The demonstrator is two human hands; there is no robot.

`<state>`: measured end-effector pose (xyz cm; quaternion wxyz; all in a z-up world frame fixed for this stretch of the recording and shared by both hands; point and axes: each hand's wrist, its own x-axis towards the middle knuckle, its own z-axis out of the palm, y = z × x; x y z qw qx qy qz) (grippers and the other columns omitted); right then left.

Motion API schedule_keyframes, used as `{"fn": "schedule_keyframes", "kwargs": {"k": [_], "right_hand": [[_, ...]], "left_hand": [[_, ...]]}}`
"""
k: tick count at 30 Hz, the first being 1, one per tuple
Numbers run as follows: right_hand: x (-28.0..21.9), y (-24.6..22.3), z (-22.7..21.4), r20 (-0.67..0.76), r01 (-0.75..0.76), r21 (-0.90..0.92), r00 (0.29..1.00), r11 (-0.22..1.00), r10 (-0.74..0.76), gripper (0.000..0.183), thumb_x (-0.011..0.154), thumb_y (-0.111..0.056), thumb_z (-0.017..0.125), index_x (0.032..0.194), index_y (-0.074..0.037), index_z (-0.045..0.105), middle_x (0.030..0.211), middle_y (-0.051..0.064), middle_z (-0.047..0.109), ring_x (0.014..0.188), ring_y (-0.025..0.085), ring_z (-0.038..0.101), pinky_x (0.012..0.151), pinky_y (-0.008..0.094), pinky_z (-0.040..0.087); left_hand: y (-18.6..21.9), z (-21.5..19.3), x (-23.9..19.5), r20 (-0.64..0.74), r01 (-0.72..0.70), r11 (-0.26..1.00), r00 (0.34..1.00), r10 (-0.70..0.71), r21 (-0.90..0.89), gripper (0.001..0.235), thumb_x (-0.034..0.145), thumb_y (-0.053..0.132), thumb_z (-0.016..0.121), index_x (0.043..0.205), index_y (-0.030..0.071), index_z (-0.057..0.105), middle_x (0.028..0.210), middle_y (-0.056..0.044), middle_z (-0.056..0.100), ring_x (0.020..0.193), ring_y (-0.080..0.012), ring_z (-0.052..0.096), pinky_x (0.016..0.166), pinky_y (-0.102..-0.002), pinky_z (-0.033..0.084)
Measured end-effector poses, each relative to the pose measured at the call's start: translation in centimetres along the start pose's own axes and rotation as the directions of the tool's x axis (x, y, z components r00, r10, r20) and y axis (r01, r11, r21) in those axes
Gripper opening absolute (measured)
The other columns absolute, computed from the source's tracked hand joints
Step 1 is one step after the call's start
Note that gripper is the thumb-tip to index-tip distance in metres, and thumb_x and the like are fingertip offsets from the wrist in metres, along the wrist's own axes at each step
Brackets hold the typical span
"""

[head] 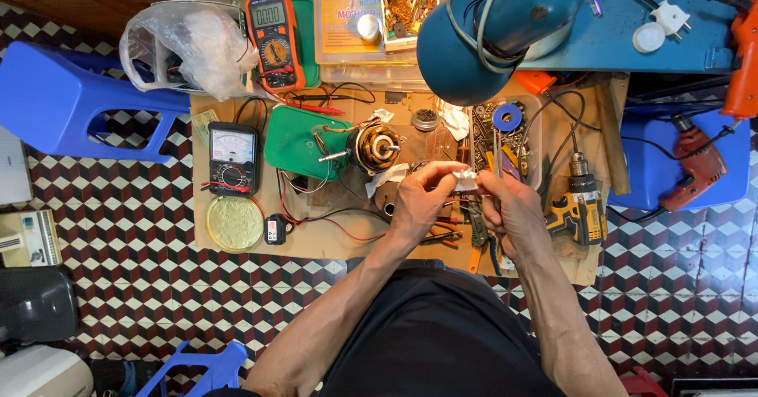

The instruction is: The person cleans disassembled motor components using a white cloth and applies liquid from a plastic bottle to the rotor and stator. They wipe the parts repeatedly, rotate them to access different surfaces, and handle small metal pieces from a container.

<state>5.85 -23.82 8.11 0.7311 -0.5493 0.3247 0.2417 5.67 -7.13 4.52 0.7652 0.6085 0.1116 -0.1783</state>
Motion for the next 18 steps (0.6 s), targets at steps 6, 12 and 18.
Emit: {"fn": "schedule_keyframes", "kwargs": {"k": [6,12,18], "right_hand": [[0.3,0.3,0.0,0.032,0.0,-0.04,0.999,0.999,0.001,0.024,0.09,-0.026,0.071,0.103,-0.006,0.065,0.055,-0.006,0.045,0.041,0.003,0.036,0.037,0.019,0.023],[0.6,0.9,-0.1,-0.039,0.11,-0.163,0.992,0.98,-0.118,0.017,0.09,-0.017,0.073,0.1,-0.006,0.066,0.06,-0.006,0.048,0.045,0.002,0.038,0.039,0.02,0.025],[-0.2,1.7,0.2,-0.063,0.271,-0.395,0.945,0.878,-0.32,0.023,0.097,-0.018,0.072,0.112,-0.001,0.07,0.085,-0.001,0.065,0.071,0.006,0.055,0.061,0.021,0.042]], "left_hand": [[0.2,-0.1,-0.4,0.006,-0.049,0.941,0.999,0.05,0.336,0.026,0.098,0.013,0.062,0.118,0.008,0.077,0.095,-0.004,0.076,0.078,-0.0095,0.068,0.067,-0.024,0.056],[-0.7,-0.7,0.0,0.123,0.264,0.907,0.964,-0.236,-0.328,0.036,0.1,0.021,0.061,0.13,0.002,0.063,0.105,-0.006,0.074,0.093,-0.0124,0.071,0.083,-0.024,0.06],[-3.0,-1.1,0.4,0.116,0.33,0.901,0.944,-0.31,-0.282,0.038,0.094,0.026,0.071,0.119,-0.003,0.067,0.103,-0.009,0.074,0.087,-0.0125,0.072,0.078,-0.023,0.061]]}}
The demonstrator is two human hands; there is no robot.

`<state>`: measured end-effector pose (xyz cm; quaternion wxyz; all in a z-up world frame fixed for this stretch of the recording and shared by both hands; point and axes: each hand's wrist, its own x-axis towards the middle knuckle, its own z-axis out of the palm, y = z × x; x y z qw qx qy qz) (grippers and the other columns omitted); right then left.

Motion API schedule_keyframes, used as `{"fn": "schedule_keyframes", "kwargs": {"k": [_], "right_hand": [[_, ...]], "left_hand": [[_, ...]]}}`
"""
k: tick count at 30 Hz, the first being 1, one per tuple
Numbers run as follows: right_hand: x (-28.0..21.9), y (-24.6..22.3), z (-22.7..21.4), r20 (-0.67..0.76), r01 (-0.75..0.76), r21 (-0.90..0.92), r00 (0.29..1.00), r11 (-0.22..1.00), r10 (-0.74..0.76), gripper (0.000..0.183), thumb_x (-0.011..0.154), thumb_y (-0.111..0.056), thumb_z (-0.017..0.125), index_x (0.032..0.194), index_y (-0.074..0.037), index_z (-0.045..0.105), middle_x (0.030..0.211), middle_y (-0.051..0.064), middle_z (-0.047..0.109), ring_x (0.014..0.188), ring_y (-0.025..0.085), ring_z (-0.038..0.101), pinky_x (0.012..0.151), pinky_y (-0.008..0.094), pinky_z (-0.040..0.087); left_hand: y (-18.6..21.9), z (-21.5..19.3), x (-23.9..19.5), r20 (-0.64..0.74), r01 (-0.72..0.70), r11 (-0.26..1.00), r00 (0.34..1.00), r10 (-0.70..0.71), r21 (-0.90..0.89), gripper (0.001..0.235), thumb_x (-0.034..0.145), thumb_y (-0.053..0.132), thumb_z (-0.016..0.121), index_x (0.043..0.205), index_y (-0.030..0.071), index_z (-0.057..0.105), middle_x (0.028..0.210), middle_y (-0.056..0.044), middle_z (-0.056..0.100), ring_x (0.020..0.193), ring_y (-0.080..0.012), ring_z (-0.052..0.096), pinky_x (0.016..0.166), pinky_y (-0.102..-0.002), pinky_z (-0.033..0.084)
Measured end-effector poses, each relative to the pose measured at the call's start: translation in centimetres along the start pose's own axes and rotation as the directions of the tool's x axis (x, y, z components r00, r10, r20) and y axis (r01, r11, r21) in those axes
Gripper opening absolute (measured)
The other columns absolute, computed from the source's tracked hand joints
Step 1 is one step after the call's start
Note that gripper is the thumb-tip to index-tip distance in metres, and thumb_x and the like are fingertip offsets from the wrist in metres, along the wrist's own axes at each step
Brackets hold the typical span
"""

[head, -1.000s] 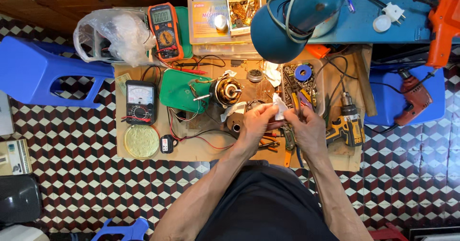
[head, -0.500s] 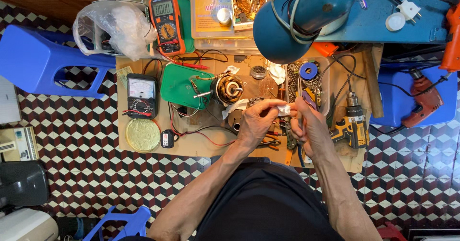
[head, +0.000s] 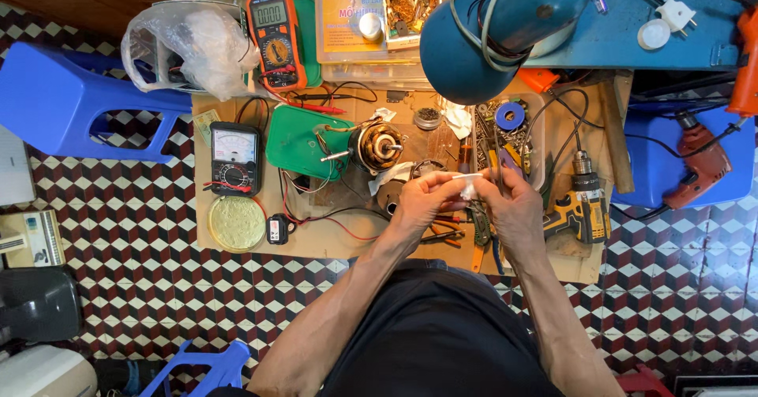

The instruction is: The person cleans disassembled motor components using a white cloth and applies liquid from a plastic bottle to the rotor and stator. They wipe the parts repeatedly, rotate them to access different surfaces, and handle small metal pieces from a container.

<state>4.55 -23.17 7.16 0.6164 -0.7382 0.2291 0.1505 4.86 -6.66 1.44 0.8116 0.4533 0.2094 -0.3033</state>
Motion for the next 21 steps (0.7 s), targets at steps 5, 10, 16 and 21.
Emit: {"fn": "schedule_keyframes", "kwargs": {"k": [5,10,16,21], "right_hand": [[-2.3,-0.8,-0.3,0.008,0.218,-0.478,0.97,0.851,-0.244,0.03,0.107,-0.02,0.059,0.133,-0.005,0.064,0.097,0.007,0.064,0.084,0.019,0.063,0.078,0.033,0.051],[-4.1,-1.0,0.7,0.037,0.289,-0.637,0.938,0.715,-0.346,0.04,0.099,-0.019,0.062,0.138,-0.013,0.064,0.095,0.011,0.061,0.079,0.024,0.065,0.071,0.038,0.052],[-4.1,-0.4,1.3,0.039,0.356,-0.649,0.898,0.672,-0.439,0.033,0.101,-0.017,0.065,0.134,-0.014,0.066,0.1,0.01,0.065,0.084,0.025,0.067,0.073,0.037,0.053],[-4.1,-0.2,1.0,0.004,0.235,-0.599,0.957,0.765,-0.291,0.031,0.099,-0.017,0.065,0.129,-0.01,0.067,0.096,0.01,0.066,0.074,0.025,0.065,0.068,0.037,0.052]], "left_hand": [[-1.0,-0.5,1.1,-0.172,-0.061,0.994,0.984,0.045,-0.094,0.031,0.096,0.024,0.073,0.111,-0.002,0.068,0.096,-0.01,0.071,0.078,-0.0127,0.07,0.072,-0.022,0.058],[-0.9,-0.5,1.2,-0.162,-0.06,0.983,0.986,0.031,-0.175,0.028,0.097,0.024,0.069,0.111,0.0,0.067,0.097,-0.009,0.072,0.082,-0.0133,0.071,0.077,-0.024,0.06],[-0.9,-0.4,0.6,-0.119,-0.058,0.97,0.992,0.03,-0.236,0.027,0.1,0.022,0.065,0.114,-0.001,0.067,0.103,-0.009,0.072,0.091,-0.0143,0.071,0.084,-0.027,0.062],[-1.5,-0.5,1.0,-0.117,-0.103,0.946,0.991,0.07,-0.306,0.028,0.103,0.022,0.063,0.117,-0.002,0.066,0.103,-0.008,0.071,0.091,-0.015,0.071,0.084,-0.028,0.062]]}}
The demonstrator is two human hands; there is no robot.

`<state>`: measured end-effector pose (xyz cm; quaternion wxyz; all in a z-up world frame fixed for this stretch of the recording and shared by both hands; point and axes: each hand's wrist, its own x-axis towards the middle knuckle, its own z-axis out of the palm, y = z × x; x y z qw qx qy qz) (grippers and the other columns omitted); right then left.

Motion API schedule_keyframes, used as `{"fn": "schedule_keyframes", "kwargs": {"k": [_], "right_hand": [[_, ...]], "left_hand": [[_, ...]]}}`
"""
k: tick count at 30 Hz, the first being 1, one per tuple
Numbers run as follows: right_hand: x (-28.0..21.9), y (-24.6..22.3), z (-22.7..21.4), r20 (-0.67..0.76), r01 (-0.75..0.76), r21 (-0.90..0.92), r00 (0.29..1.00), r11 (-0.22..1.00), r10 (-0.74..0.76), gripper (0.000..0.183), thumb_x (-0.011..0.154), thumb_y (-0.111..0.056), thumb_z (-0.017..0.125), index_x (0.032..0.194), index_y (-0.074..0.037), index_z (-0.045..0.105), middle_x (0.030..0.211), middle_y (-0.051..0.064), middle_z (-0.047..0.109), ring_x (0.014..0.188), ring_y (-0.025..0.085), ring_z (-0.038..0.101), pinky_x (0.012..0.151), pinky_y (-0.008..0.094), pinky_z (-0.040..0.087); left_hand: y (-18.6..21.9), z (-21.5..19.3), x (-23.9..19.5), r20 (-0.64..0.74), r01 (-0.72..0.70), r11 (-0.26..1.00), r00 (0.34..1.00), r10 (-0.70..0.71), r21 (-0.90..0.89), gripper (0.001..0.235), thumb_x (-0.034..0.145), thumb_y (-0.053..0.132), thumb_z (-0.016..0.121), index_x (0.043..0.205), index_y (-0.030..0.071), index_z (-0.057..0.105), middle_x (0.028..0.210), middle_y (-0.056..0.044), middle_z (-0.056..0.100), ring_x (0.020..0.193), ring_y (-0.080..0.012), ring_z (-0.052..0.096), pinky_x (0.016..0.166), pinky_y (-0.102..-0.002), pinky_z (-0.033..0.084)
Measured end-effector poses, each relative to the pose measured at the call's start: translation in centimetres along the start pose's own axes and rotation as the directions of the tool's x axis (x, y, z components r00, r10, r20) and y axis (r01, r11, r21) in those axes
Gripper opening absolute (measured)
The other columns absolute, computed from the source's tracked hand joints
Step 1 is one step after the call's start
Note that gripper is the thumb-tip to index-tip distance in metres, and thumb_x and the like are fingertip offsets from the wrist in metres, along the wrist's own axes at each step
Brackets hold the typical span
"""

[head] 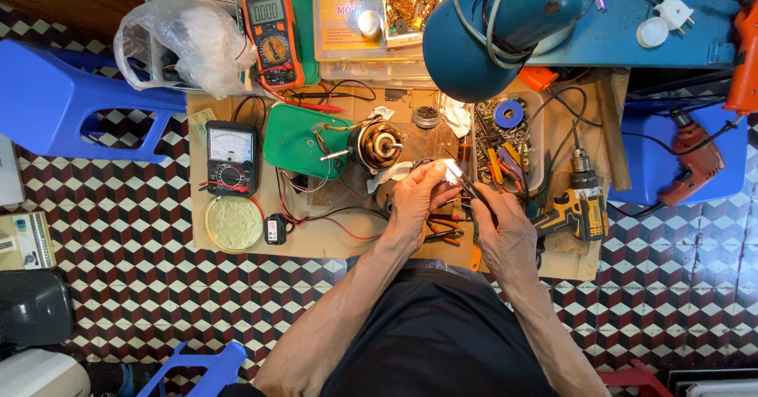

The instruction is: The person cleans disassembled motor components using a white cloth and applies liquid from a plastic bottle to the rotor and stator. They wipe the parts repeatedly, rotate them to access different surfaces, and handle small metal pieces from a container.

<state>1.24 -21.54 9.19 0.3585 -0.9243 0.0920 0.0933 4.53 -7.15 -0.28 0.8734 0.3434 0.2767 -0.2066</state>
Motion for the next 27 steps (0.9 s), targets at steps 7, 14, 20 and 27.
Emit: {"fn": "schedule_keyframes", "kwargs": {"k": [7,14,20,27], "right_hand": [[-0.2,-0.1,0.3,-0.069,0.134,-0.018,0.989,0.991,-0.135,0.02,0.097,-0.014,0.067,0.115,-0.005,0.067,0.098,0.011,0.068,0.082,0.026,0.069,0.071,0.037,0.053],[0.1,-0.2,0.2,-0.039,0.183,-0.077,0.982,0.98,-0.186,0.014,0.099,-0.013,0.067,0.11,-0.004,0.067,0.095,0.008,0.07,0.079,0.023,0.071,0.071,0.035,0.056],[1.3,-0.8,0.0,0.053,0.143,-0.012,0.988,0.99,-0.143,0.019,0.099,-0.015,0.065,0.113,-0.003,0.068,0.096,0.011,0.07,0.074,0.025,0.069,0.067,0.038,0.055],[2.6,-0.1,0.0,0.046,0.166,-0.103,0.986,0.981,-0.162,0.017,0.099,-0.02,0.064,0.106,-0.006,0.069,0.094,0.012,0.073,0.079,0.028,0.072,0.071,0.041,0.056]], "left_hand": [[-0.5,-0.7,0.4,-0.01,0.031,0.999,0.999,-0.031,-0.005,0.035,0.099,0.02,0.067,0.125,-0.003,0.067,0.109,-0.01,0.073,0.094,-0.0162,0.071,0.082,-0.026,0.062],[-0.5,-1.4,0.8,-0.017,0.098,0.995,0.995,-0.098,-0.007,0.039,0.097,0.022,0.069,0.128,-0.001,0.067,0.108,-0.008,0.073,0.093,-0.0143,0.071,0.081,-0.026,0.062],[1.9,-2.2,2.3,0.064,0.063,0.992,0.995,-0.07,0.114,0.037,0.1,0.022,0.069,0.124,-0.005,0.067,0.106,-0.013,0.073,0.092,-0.0186,0.073,0.082,-0.027,0.061],[3.2,-2.5,3.0,0.107,0.095,0.984,0.988,-0.112,0.153,0.037,0.102,0.023,0.062,0.128,-0.003,0.065,0.108,-0.013,0.074,0.095,-0.0188,0.075,0.085,-0.028,0.063]]}}
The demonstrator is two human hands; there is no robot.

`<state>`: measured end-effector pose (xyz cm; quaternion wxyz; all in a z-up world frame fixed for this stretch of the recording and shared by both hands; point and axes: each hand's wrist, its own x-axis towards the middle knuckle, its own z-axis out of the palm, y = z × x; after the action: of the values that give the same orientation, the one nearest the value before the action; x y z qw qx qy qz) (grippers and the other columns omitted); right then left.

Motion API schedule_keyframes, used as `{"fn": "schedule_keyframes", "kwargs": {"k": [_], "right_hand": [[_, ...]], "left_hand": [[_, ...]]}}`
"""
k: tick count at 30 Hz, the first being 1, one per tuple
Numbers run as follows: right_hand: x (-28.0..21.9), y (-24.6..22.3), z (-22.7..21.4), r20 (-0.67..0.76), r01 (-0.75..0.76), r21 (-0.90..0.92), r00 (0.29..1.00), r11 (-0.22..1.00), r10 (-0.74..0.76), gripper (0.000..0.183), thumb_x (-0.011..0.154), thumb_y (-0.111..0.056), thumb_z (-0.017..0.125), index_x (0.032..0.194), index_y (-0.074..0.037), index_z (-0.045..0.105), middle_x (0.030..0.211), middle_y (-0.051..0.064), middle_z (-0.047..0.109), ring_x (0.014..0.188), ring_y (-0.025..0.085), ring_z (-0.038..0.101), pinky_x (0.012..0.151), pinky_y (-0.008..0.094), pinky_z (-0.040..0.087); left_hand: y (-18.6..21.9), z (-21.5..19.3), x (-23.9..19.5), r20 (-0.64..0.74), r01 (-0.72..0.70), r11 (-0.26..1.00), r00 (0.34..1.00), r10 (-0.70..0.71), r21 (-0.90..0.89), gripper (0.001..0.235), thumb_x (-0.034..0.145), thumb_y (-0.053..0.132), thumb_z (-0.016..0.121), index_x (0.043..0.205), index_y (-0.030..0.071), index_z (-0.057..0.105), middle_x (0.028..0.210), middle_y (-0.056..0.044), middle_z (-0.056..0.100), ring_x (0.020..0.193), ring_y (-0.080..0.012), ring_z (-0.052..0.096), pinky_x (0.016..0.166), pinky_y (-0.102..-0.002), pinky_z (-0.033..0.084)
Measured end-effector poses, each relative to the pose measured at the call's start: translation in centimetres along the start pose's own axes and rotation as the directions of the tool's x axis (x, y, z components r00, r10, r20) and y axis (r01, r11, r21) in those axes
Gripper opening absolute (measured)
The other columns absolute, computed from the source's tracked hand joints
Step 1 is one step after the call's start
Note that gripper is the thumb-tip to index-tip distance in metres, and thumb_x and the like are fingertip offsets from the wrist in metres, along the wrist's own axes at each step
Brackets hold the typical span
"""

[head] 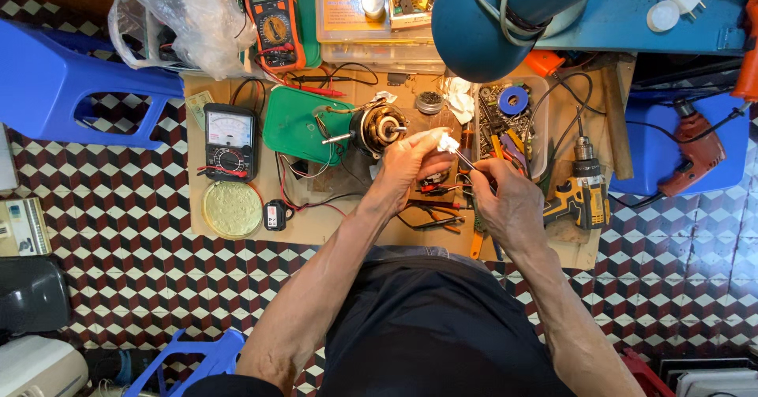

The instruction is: The person cleans disassembled motor components using a white cloth and applies liquid from a plastic bottle to the rotor and stator. They wipe the parts repeatedly, rotate them to access different surfaces, and handle small metal pieces from a container.

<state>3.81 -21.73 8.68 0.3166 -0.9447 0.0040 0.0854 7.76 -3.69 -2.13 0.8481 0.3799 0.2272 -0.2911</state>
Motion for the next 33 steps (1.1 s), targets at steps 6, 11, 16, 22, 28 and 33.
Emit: {"fn": "schedule_keyframes", "kwargs": {"k": [6,11,16,22,28,33], "right_hand": [[0.4,2.9,3.0,0.164,-0.027,-0.21,0.984,0.977,0.062,0.017,0.092,-0.023,0.064,0.091,-0.006,0.07,0.084,0.015,0.072,0.075,0.037,0.07,0.069,0.048,0.054],[1.9,4.6,6.5,0.223,0.136,-0.33,0.973,0.934,-0.063,0.018,0.089,-0.019,0.062,0.082,-0.003,0.065,0.08,0.019,0.07,0.074,0.039,0.069,0.066,0.051,0.054],[3.3,5.8,8.3,0.299,0.16,-0.344,0.953,0.925,-0.053,0.015,0.09,-0.014,0.062,0.081,-0.003,0.065,0.08,0.019,0.07,0.072,0.038,0.069,0.066,0.051,0.054],[4.1,6.5,9.1,0.32,0.277,-0.344,0.933,0.897,-0.165,0.014,0.08,-0.015,0.067,0.079,-0.001,0.065,0.079,0.02,0.07,0.072,0.041,0.069,0.063,0.051,0.053],[5.4,6.1,10.2,0.434,0.365,-0.428,0.885,0.827,-0.166,0.009,0.083,-0.011,0.066,0.084,-0.003,0.069,0.083,0.021,0.071,0.072,0.038,0.071,0.063,0.05,0.055],[7.1,4.7,10.9,0.538,0.404,-0.436,0.833,0.804,-0.127,0.014,0.08,-0.008,0.065,0.091,-0.002,0.071,0.082,0.022,0.072,0.073,0.039,0.072,0.063,0.05,0.057]], "left_hand": [[-3.7,0.3,-3.8,-0.056,-0.186,0.417,0.862,0.504,0.89,0.035,0.102,0.01,0.053,0.133,-0.001,0.065,0.112,-0.019,0.075,0.098,-0.0251,0.073,0.083,-0.032,0.057],[-3.0,1.0,-4.2,-0.061,-0.408,0.641,0.813,0.579,0.65,0.031,0.103,0.008,0.048,0.128,-0.002,0.063,0.114,-0.016,0.074,0.099,-0.0225,0.075,0.085,-0.031,0.062],[-2.7,-2.0,-6.6,-0.168,-0.215,0.814,0.92,0.355,0.539,0.024,0.102,0.009,0.047,0.115,-0.004,0.064,0.102,-0.011,0.075,0.09,-0.0177,0.077,0.079,-0.029,0.065],[-9.8,-4.4,-6.0,-0.105,0.137,0.862,0.99,-0.097,0.487,0.03,0.096,0.01,0.06,0.122,-0.003,0.063,0.093,-0.012,0.073,0.078,-0.0145,0.068,0.069,-0.028,0.057],[-13.6,-4.3,-1.0,-0.201,0.364,0.863,0.929,-0.311,0.349,0.039,0.093,0.016,0.063,0.129,0.002,0.059,0.096,-0.008,0.072,0.081,-0.015,0.066,0.07,-0.029,0.054],[-14.5,-3.6,1.2,-0.271,0.302,0.947,0.926,-0.264,0.108,0.045,0.09,0.013,0.06,0.134,0.01,0.053,0.096,-0.005,0.064,0.085,-0.016,0.061,0.073,-0.031,0.054]]}}
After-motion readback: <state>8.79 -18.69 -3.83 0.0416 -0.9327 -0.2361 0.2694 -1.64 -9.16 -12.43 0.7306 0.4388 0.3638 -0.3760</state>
